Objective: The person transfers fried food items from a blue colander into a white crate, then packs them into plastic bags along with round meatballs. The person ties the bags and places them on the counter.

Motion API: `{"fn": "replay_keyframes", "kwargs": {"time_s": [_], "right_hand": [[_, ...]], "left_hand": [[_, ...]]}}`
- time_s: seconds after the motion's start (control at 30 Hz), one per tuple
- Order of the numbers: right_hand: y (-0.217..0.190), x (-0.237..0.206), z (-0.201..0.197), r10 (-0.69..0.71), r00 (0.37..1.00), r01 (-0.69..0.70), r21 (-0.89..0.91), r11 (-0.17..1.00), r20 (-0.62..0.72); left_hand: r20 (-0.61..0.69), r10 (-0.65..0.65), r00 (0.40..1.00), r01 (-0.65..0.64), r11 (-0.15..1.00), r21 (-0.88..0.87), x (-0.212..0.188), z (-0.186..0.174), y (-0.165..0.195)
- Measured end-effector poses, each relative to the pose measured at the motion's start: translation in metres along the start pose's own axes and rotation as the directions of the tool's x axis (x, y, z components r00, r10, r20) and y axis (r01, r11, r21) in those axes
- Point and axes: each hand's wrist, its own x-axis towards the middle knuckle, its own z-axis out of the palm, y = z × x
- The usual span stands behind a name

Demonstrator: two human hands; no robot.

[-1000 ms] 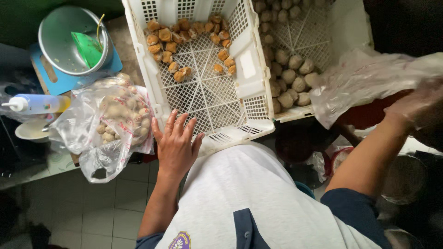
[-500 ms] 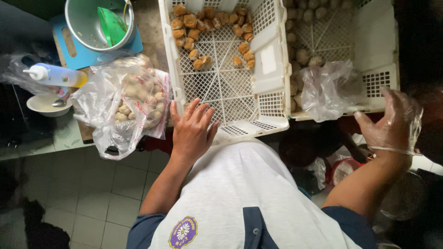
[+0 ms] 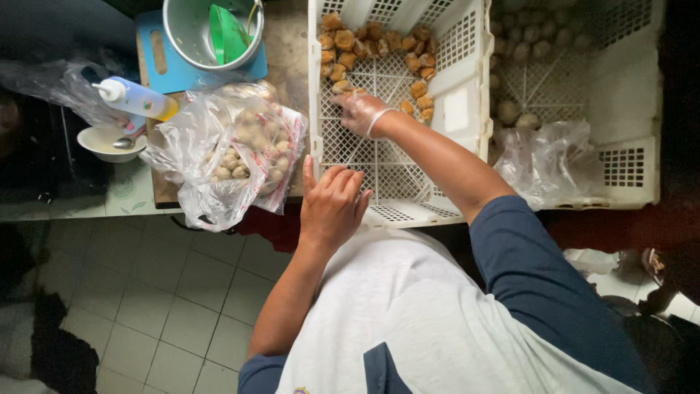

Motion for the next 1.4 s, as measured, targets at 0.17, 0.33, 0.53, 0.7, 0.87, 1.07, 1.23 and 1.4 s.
{"fn": "replay_keyframes", "kwargs": {"time_s": [0.17,0.33,0.53,0.7,0.87,1.07,1.23,1.4], "right_hand": [[0.038,-0.008,-0.047,-0.119,0.915,-0.068,-0.439,0.896,-0.385],[0.091,-0.029,-0.051,0.061,0.997,-0.078,-0.691,0.718,-0.049],[0.114,-0.048,-0.030,0.229,0.889,-0.001,-0.496,0.868,0.398],[0.116,-0.045,-0.051,-0.031,0.987,-0.064,-0.569,0.820,-0.155],[0.106,-0.044,-0.059,0.072,0.958,-0.207,-0.499,0.842,-0.277],[0.089,-0.045,-0.042,0.313,0.923,-0.157,-0.525,0.837,0.224],[0.083,-0.049,-0.048,0.075,0.960,-0.140,-0.229,0.963,-0.271],[0.066,-0.124,-0.042,-0.035,0.975,0.008,-0.122,0.992,-0.221]], "left_hand": [[0.025,-0.031,0.999,0.031,0.999,-0.016,-0.003,0.002,0.001],[0.017,-0.045,0.999,0.045,0.999,-0.015,-0.003,0.002,0.006],[0.016,-0.036,0.999,0.037,0.999,-0.011,0.005,-0.001,0.011],[0.024,-0.047,0.999,0.048,0.998,-0.040,0.005,-0.003,0.014],[0.020,-0.035,0.999,0.035,0.999,0.006,0.007,-0.005,0.015],[0.033,-0.042,0.999,0.042,0.999,-0.007,0.008,-0.008,0.017],[0.012,-0.061,0.998,0.062,0.998,-0.028,0.006,-0.007,0.019],[-0.044,0.000,0.999,0.000,1.000,-0.006,0.013,0.000,0.023]]}}
